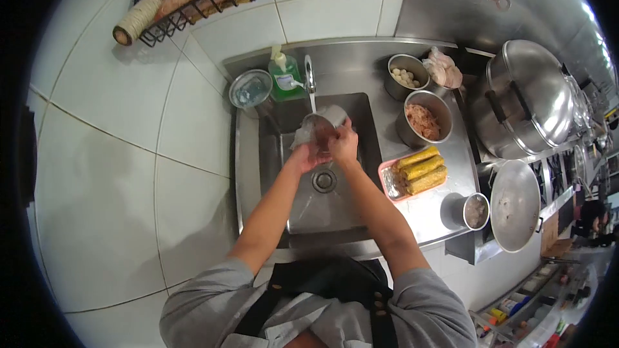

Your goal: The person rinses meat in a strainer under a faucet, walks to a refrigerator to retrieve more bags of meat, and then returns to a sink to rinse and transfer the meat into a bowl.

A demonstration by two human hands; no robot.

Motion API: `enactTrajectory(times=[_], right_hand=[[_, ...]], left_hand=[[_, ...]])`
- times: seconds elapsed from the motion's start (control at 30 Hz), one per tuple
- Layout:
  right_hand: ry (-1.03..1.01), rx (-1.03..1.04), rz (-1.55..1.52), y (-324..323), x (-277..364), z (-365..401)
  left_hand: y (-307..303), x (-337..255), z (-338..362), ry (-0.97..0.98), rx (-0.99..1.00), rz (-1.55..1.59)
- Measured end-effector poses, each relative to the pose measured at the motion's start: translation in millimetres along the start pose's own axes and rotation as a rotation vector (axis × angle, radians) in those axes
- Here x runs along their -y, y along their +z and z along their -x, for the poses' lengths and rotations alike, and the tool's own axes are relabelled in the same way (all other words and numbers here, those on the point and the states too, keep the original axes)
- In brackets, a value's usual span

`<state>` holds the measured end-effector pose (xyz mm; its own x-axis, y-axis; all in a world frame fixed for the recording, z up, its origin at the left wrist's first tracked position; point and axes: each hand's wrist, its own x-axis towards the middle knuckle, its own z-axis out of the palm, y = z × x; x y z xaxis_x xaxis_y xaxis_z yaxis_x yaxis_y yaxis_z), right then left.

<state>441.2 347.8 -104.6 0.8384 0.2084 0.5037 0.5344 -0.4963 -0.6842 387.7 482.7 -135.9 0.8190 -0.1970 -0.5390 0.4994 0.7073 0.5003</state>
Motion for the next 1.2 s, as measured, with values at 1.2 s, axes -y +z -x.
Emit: enactTrajectory(times=[1.2], right_hand=[[1.107, 0.107, -0.87, 2, 29, -10]], left_hand=[[23, -73, 1, 1.04, -0.726, -1.199]])
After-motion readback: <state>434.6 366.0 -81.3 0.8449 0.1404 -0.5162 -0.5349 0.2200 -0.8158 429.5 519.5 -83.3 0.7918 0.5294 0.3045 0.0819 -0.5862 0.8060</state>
